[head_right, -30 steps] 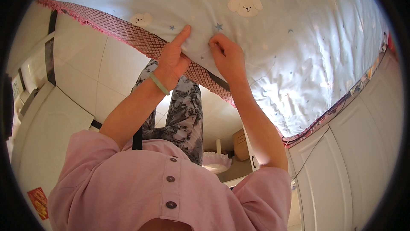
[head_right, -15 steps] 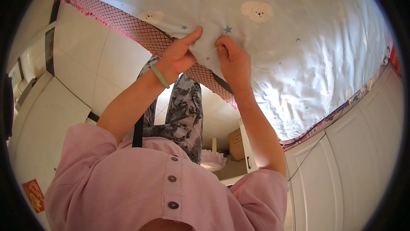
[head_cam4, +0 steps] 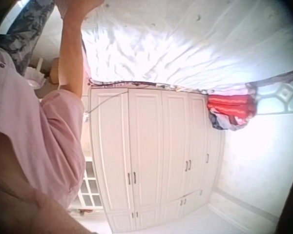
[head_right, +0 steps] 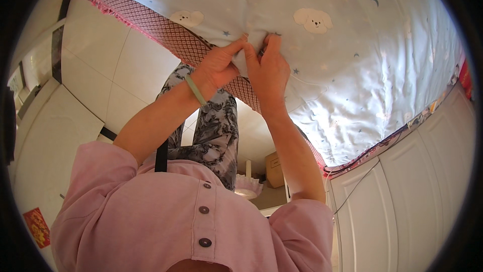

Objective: The person pins a light blue bedsheet to the mattress cover by hand using white safety pins, working along the edge of the mattress.

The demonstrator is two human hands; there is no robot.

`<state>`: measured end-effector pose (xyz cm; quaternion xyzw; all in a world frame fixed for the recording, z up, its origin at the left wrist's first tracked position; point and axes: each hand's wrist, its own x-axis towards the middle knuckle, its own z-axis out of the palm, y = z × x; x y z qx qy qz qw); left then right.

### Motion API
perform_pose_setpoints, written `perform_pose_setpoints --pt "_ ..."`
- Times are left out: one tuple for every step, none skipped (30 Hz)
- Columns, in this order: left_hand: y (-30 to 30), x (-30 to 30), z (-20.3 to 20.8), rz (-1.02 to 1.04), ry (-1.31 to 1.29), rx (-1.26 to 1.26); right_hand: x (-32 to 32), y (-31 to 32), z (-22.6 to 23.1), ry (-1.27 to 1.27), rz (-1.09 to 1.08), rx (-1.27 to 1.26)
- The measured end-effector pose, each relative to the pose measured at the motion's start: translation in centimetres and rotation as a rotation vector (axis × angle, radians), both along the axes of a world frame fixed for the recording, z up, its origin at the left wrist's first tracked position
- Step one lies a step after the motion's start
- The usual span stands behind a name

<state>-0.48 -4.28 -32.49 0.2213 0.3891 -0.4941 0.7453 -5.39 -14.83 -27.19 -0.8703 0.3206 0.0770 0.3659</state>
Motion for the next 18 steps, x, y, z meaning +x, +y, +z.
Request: perform_pose_setpoints --pt "-0.1 0.0 0.1 0.0 -0.005 0.013 0.1 0.1 -0.1 -0.006 -0.012 -0.006" --pt "-0.1 0.0 0.1 0.001 -0.009 0.025 0.3 0.2 -0.1 -0.012 -0.021 -0.012" --pt "-0.1 0.0 0.2 0.003 -0.014 0.037 0.4 0.2 -0.1 -0.02 -0.009 -0.019" --pt "-0.1 0.1 0.3 0.012 -0.018 0.046 0.6 0.3 0.0 -0.029 0.003 -0.025" --pt "-0.1 0.0 0.5 0.021 -0.021 0.052 0.7 0.3 0.1 -0.035 0.015 -0.033" --pt "-0.2 0.1 0.7 0.029 -0.023 0.058 0.7 0.2 0.2 -0.038 0.085 -0.058" --pt "-0.2 0.1 1.0 0.032 -0.064 0.085 0.8 0.0 0.2 -0.041 0.156 -0.082" --pt "-0.3 0.1 1.1 0.035 -0.108 0.108 1.0 -0.3 0.3 -0.046 0.226 -0.109" --pt "-0.4 0.1 1.3 0.038 -0.152 0.133 1.1 -0.7 0.2 0.011 0.299 -0.145" --pt "-0.4 0.1 1.5 0.025 -0.156 0.133 1.2 -1.0 0.1 0.069 0.372 -0.181" --pt "-0.2 0.1 1.7 0.012 -0.161 0.135 1.4 -1.3 0.3 0.127 0.446 -0.217" --pt "-0.1 0.2 1.9 0.0 -0.166 0.138 1.8 -1.7 0.8 0.16 0.439 -0.151" --pt "0.1 0.2 2.1 -0.01 -0.157 0.131 2.2 -2.1 1.5 0.193 0.432 -0.085" --pt "0.2 0.1 2.4 -0.015 -0.147 0.125 2.8 -2.4 2.2 0.227 0.429 -0.021" --pt "0.4 0.2 2.6 -0.02 -0.137 0.118 3.4 -2.4 2.9 0.205 0.453 -0.062" --pt "0.6 0.3 2.8 -0.015 -0.136 0.108 3.9 -2.4 3.5 0.183 0.477 -0.103" --pt "0.7 0.4 2.9 -0.012 -0.134 0.095 4.3 -2.5 4.1 0.163 0.498 -0.146" --pt "0.7 0.5 3.1 -0.01 -0.131 0.083 4.6 -2.8 4.2 0.089 0.563 -0.152"
